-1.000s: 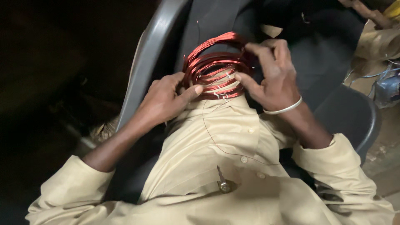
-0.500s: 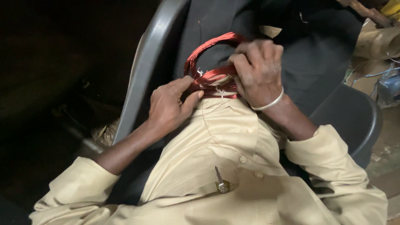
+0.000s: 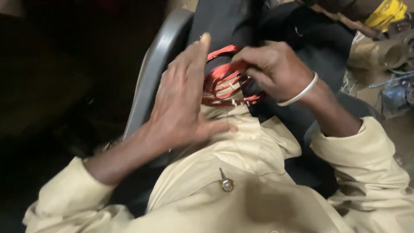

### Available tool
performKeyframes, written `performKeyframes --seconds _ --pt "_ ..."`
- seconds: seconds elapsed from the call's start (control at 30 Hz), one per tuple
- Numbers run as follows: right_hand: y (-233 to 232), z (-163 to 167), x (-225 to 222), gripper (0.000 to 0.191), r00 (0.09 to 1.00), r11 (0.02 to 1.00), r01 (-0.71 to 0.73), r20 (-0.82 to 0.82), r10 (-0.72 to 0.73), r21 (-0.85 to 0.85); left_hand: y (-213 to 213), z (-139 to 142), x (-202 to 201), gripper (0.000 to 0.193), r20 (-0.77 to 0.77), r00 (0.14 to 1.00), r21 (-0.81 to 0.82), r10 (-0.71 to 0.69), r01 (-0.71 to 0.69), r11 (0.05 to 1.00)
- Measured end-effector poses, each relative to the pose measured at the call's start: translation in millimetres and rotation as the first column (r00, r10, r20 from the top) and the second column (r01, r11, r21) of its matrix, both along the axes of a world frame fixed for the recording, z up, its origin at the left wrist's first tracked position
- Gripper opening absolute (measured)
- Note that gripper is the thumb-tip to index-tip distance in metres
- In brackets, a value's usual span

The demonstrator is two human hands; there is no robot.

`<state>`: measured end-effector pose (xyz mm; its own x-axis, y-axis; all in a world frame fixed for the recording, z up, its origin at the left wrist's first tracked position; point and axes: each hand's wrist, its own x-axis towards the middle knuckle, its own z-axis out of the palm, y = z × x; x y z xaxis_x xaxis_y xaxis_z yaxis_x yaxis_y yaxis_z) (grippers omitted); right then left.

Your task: The person winds copper wire around a cylindrical core using a manual winding jig. They secure the wire with white string, cut excess wire with pliers, and then remove the finished coil from the jig.

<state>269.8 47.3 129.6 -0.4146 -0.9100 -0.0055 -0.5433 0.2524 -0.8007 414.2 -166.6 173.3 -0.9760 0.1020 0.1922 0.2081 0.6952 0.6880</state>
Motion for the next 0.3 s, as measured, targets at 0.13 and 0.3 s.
performKeyframes --seconds 0.13,0.3 --pt "-12 3 10 0.031 0.972 1.0 0.008 -0.233 -0.011 -0.012 0 -14 -14 0.106 0.622 0.783 0.195 0.015 -0.173 0.965" --pt "-3 14 19 0.042 0.933 0.993 0.12 -0.343 -0.11 0.006 -3 -47 -3 0.035 0.73 0.676 0.461 -0.101 -0.378 0.803"
